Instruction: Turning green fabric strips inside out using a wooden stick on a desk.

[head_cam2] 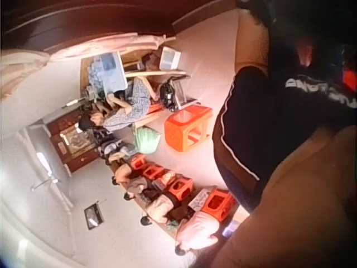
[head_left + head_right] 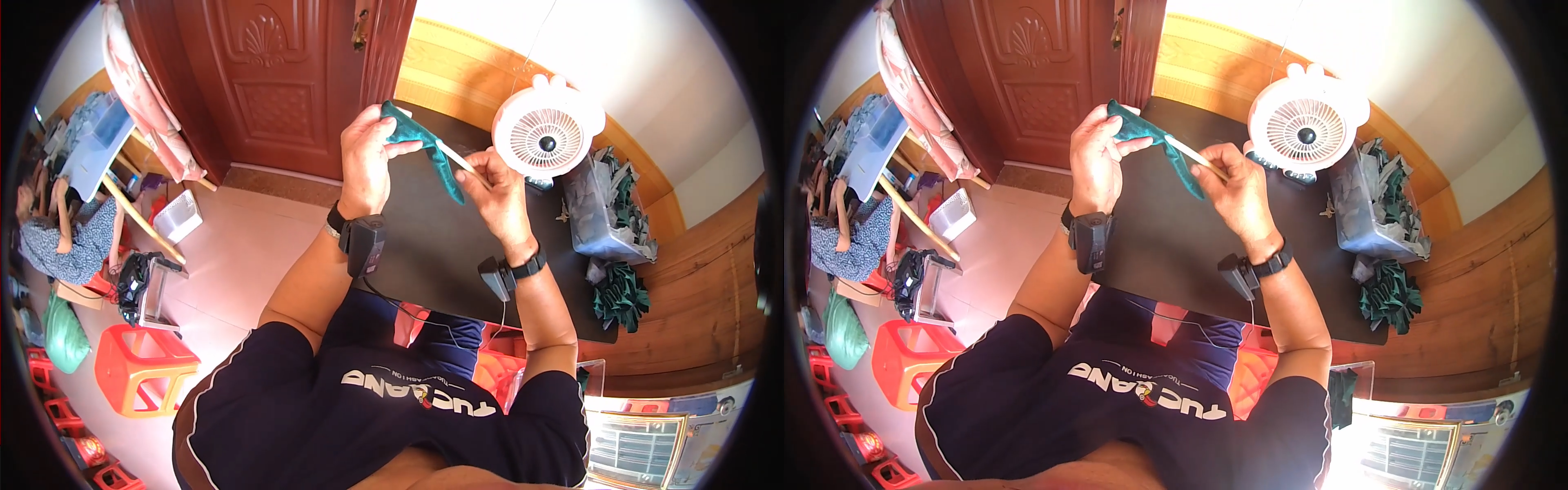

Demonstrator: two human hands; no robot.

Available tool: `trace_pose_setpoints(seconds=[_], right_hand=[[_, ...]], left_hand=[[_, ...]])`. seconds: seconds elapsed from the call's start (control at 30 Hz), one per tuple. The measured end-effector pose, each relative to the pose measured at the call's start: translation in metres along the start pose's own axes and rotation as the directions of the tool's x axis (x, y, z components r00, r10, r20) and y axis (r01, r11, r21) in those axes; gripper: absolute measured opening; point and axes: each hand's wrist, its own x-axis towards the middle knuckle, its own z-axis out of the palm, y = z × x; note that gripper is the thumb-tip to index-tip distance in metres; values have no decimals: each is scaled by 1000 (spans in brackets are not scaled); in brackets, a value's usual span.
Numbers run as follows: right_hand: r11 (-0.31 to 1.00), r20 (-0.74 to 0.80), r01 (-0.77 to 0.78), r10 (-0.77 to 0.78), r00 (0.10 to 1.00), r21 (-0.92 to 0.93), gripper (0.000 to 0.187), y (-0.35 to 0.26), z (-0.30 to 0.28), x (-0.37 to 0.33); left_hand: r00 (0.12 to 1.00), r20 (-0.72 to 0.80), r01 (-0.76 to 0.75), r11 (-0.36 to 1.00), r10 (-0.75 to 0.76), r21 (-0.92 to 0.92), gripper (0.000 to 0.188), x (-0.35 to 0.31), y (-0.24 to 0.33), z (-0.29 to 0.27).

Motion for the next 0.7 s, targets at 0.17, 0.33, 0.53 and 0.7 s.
trace_pose_setpoints(seconds=[0.17,0.33,0.53,0.7], right_hand=[[952,-56,148,-169,984,-269,10,-32,9,-45],[999,-214,35,-29,976,23,9,-32,38,-98],[834,-60,-265,334,941,484,18,-35,58,-143],[228,360,-443,328,873,867,29,-23,55,-156]], left_hand=[[999,43,34,999,-33,-35,22,-25,24,4],[987,115,109,994,-108,1,24,-46,24,3],[973,147,166,983,-176,75,26,-74,13,8],[964,171,166,964,-203,209,27,-83,5,10]])
